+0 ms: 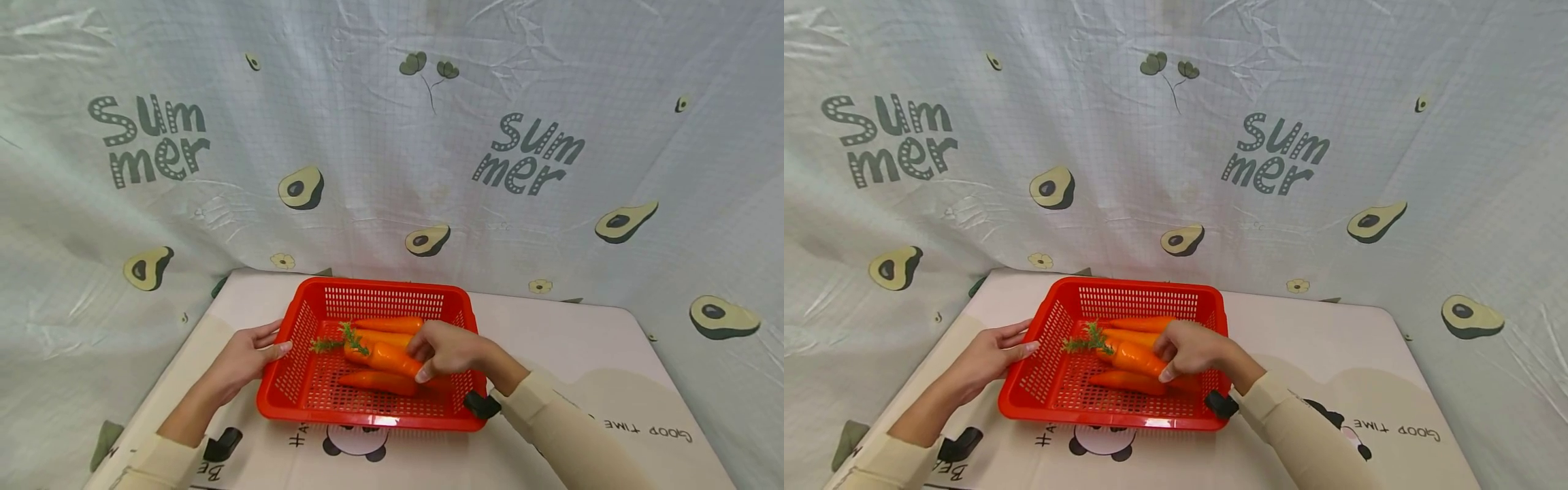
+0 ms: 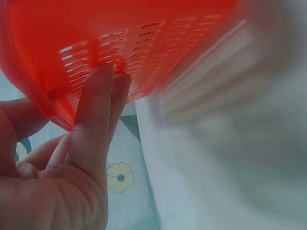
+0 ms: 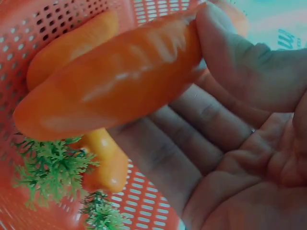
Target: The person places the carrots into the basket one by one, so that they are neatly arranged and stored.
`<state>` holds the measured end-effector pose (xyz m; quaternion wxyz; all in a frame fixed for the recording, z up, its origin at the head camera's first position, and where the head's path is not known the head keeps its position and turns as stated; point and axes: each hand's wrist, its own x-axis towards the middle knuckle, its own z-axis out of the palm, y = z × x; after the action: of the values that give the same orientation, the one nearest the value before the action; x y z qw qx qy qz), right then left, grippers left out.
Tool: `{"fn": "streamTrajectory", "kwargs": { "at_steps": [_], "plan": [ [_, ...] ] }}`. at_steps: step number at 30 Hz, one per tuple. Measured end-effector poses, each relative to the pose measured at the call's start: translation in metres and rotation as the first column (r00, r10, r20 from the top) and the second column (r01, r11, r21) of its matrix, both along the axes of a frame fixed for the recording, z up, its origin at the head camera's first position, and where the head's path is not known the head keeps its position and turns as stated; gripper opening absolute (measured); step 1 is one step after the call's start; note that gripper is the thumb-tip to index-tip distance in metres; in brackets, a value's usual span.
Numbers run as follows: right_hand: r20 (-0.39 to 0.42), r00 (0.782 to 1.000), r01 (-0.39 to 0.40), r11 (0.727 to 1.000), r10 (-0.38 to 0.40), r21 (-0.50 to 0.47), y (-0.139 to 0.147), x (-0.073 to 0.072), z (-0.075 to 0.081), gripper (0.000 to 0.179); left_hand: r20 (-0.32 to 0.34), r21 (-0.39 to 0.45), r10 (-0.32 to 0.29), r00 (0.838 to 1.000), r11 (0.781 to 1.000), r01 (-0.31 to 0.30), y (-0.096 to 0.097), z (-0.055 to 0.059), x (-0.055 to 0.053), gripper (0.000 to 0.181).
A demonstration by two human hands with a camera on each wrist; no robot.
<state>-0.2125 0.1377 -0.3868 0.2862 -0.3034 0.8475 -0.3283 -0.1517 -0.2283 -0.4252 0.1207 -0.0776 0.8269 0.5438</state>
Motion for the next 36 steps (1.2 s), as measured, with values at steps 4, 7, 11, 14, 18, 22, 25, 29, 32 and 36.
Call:
{"fn": "streamTrajectory", "kwargs": {
  "at_steps": [4,7,11,14,18,22,25,29,32,36],
  "plan": [
    [-0.008,0.998,-0.054,0.998,0.054,0.020,-0.004,-0.003,-0.003,0.031,0.003,-0.003,0.002,1.000,1.000,-0.002,0.000,0.001,0.000,0.074],
    [-0.021,0.997,-0.079,0.996,0.080,0.044,-0.006,-0.004,-0.005,0.035,0.001,-0.003,0.001,1.000,1.000,-0.001,0.000,0.001,0.000,0.073],
    [-0.012,0.996,-0.090,0.993,0.091,0.071,-0.009,-0.005,-0.007,0.039,0.001,-0.005,0.001,1.000,1.000,-0.001,0.000,0.001,0.001,0.073],
    [-0.002,0.994,-0.106,0.991,0.106,0.083,-0.012,-0.004,-0.008,0.038,-0.002,-0.003,0.002,1.000,1.000,-0.002,0.000,0.000,0.001,0.073],
    [0.000,0.992,-0.128,0.987,0.129,0.099,-0.015,-0.004,-0.010,0.035,-0.006,0.002,0.001,1.000,1.000,-0.001,0.000,-0.001,0.001,0.073],
    [0.020,0.991,-0.137,0.985,0.136,0.109,-0.018,-0.004,-0.013,0.035,-0.002,0.002,0.005,1.000,1.000,-0.005,0.001,-0.001,0.002,0.074],
    [0.036,0.990,-0.142,0.983,0.139,0.116,-0.020,-0.003,-0.014,0.036,-0.003,0.001,0.007,1.000,1.000,-0.007,0.001,0.000,0.002,0.073],
    [0.053,0.990,-0.134,0.983,0.128,0.125,-0.022,-0.002,-0.016,0.040,0.002,0.005,0.007,1.000,1.000,-0.007,0.002,0.000,0.002,0.073],
    [0.043,0.991,-0.129,0.984,0.125,0.125,-0.024,-0.002,-0.018,0.038,0.001,0.010,0.005,1.000,1.000,-0.005,0.003,0.001,0.002,0.073],
    [0.015,0.992,-0.127,0.984,0.127,0.127,-0.027,-0.003,-0.022,0.031,-0.008,0.007,0.002,1.000,1.000,-0.002,0.002,0.002,0.001,0.073]
  ]
}}
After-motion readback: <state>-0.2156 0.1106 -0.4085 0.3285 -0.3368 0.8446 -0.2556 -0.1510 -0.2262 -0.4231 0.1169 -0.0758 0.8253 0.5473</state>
